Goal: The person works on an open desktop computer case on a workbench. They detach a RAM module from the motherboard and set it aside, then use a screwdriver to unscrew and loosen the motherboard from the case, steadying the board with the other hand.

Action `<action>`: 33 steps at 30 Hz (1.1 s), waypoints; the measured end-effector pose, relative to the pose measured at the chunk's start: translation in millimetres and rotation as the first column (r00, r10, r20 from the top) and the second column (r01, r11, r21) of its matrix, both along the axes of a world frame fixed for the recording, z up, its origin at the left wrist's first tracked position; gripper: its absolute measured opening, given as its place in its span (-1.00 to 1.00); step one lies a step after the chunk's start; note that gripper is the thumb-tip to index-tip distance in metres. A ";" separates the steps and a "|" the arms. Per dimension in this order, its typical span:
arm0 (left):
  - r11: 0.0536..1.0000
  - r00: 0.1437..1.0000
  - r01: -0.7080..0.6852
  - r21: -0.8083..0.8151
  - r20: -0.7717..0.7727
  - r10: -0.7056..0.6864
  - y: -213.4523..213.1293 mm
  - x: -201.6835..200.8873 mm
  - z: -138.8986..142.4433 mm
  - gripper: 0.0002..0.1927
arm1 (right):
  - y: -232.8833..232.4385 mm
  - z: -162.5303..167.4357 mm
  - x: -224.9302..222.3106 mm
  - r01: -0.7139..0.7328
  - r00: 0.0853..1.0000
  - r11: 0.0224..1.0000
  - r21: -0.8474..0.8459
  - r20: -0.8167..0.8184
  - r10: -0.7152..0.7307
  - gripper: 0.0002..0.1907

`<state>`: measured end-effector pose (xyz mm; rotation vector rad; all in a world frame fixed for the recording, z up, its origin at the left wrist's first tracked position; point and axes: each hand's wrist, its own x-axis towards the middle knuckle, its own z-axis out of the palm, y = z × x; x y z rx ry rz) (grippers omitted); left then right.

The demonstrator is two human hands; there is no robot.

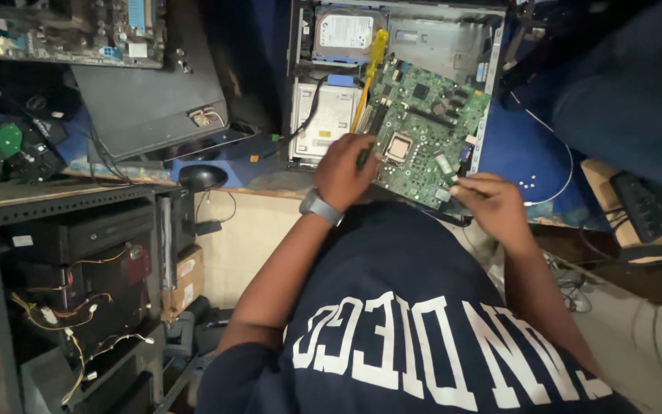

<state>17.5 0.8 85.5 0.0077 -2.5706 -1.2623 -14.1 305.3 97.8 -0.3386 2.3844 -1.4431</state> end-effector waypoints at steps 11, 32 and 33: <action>0.968 0.957 -0.179 -0.174 0.198 0.212 -17.0 5.8 -50.1 -0.61 | -32.6 -48.7 -5.4 0.223 0.955 0.942 -0.251 0.251 -0.159 -0.75; 0.938 0.929 -0.344 -0.048 0.127 0.347 -25.9 47.2 -7.5 -0.81 | -365.5 125.6 -34.0 -0.205 0.846 0.787 -0.582 0.299 0.442 -0.70; 0.940 0.932 -0.340 -0.024 0.126 0.340 -29.5 52.6 -2.2 -0.79 | -369.8 126.0 -35.7 -0.212 0.850 0.784 -0.583 0.287 0.443 -0.70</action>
